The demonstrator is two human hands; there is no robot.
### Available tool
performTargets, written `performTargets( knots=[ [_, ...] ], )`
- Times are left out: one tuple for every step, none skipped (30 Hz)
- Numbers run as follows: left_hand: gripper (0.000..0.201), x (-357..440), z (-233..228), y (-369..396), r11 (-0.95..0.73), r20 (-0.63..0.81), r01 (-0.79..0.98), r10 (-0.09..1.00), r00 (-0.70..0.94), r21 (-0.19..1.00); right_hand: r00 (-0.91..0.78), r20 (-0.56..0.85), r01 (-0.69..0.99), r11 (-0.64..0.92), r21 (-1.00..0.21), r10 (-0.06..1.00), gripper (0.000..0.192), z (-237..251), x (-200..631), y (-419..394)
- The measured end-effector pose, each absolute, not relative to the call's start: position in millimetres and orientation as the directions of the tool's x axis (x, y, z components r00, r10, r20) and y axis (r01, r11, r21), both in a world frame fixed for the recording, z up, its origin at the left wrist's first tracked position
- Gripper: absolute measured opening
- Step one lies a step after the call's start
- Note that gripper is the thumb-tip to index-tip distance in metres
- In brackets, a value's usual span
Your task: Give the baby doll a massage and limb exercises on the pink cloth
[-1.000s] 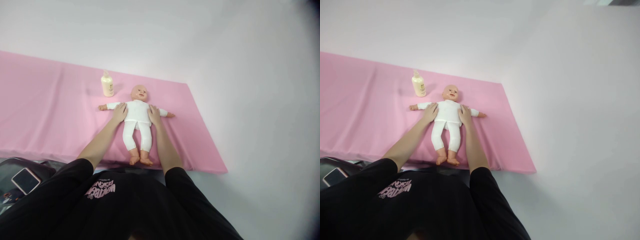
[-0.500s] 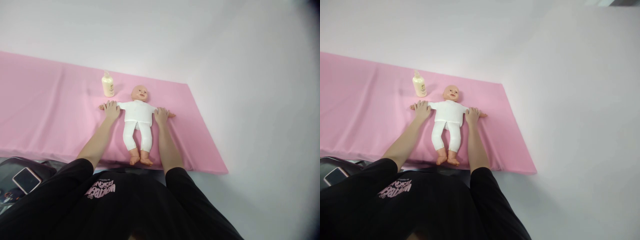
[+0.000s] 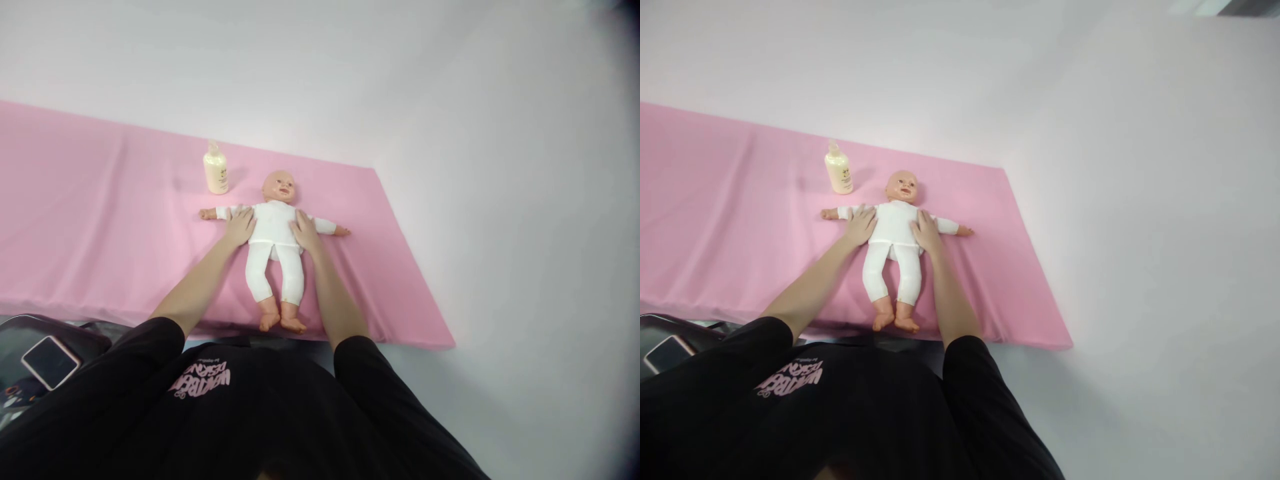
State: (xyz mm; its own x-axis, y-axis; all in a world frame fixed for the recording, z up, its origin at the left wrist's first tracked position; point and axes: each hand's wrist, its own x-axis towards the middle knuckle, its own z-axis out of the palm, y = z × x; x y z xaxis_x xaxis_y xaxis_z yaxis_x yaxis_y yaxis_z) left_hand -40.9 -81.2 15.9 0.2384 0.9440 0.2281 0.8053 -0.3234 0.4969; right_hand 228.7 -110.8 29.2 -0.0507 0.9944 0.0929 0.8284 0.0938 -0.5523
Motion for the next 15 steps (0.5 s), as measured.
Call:
performTargets(
  knots=[
    [0.062,-38.2,15.5,-81.8,-0.345,0.209,0.8,0.938,0.276,0.492,-0.092,0.082,0.826,0.122,-0.55,0.992,0.074,33.1,221.5,-114.8],
    [0.063,-36.0,15.2,-82.5,-0.356,0.198,0.796,0.934,0.296,0.489,-0.134,0.076,0.827,0.154,-0.541,0.988,0.076,37.3,213.6,-119.9],
    [0.064,-34.4,15.0,-83.1,-0.36,0.194,0.796,0.933,0.303,0.487,-0.188,0.081,0.831,0.202,-0.518,0.979,0.074,42.1,205.3,-125.9],
    [0.064,-33.5,14.8,-83.5,-0.36,0.194,0.796,0.933,0.304,0.485,-0.259,0.083,0.831,0.266,-0.488,0.962,0.068,47.1,196.8,-132.9],
    [0.065,-33.3,14.7,-83.9,-0.362,0.196,0.797,0.932,0.305,0.483,-0.33,0.076,0.825,0.327,-0.461,0.941,0.063,52.3,188.5,-140.7],
    [0.065,-33.5,14.7,-84.0,-0.367,0.198,0.797,0.93,0.309,0.48,-0.396,0.065,0.813,0.382,-0.44,0.916,0.06,57.4,180.7,-149.1],
    [0.065,-33.9,14.7,-84.0,-0.371,0.196,0.797,0.929,0.315,0.477,-0.453,0.049,0.799,0.429,-0.42,0.89,0.057,62.3,173.6,-158.0],
    [0.065,-34.5,14.8,-83.9,-0.373,0.193,0.797,0.928,0.32,0.475,-0.502,0.033,0.784,0.471,-0.404,0.864,0.055,66.8,167.5,-167.3],
    [0.065,-35.1,15.0,-83.7,-0.375,0.189,0.797,0.927,0.325,0.473,-0.548,0.02,0.767,0.512,-0.387,0.836,0.054,70.6,162.5,-176.9],
    [0.065,-35.4,15.4,-83.6,-0.376,0.187,0.798,0.927,0.327,0.471,-0.581,0.008,0.754,0.542,-0.371,0.814,0.053,73.7,158.7,-186.5],
    [0.065,-35.6,16.1,-83.6,-0.374,0.184,0.799,0.927,0.326,0.471,-0.602,0.006,0.745,0.565,-0.356,0.798,0.052,76.0,155.9,-196.1],
    [0.064,-35.5,17.0,-83.8,-0.371,0.182,0.801,0.929,0.323,0.471,-0.627,-0.005,0.733,0.587,-0.344,0.779,0.053,77.7,154.1,-205.4],
    [0.064,-35.2,18.3,-84.3,-0.365,0.181,0.804,0.931,0.317,0.47,-0.651,-0.008,0.717,0.612,-0.333,0.759,0.053,78.6,153.1,-214.4],
    [0.064,-34.8,19.8,-85.0,-0.359,0.178,0.808,0.933,0.312,0.467,-0.675,-0.012,0.7,0.635,-0.327,0.738,0.052,79.1,152.8,-222.9],
    [0.064,-34.4,21.6,-86.1,-0.351,0.172,0.814,0.937,0.305,0.463,-0.697,-0.015,0.682,0.656,-0.324,0.717,0.052,79.2,153.0,-230.7]
  ],
)
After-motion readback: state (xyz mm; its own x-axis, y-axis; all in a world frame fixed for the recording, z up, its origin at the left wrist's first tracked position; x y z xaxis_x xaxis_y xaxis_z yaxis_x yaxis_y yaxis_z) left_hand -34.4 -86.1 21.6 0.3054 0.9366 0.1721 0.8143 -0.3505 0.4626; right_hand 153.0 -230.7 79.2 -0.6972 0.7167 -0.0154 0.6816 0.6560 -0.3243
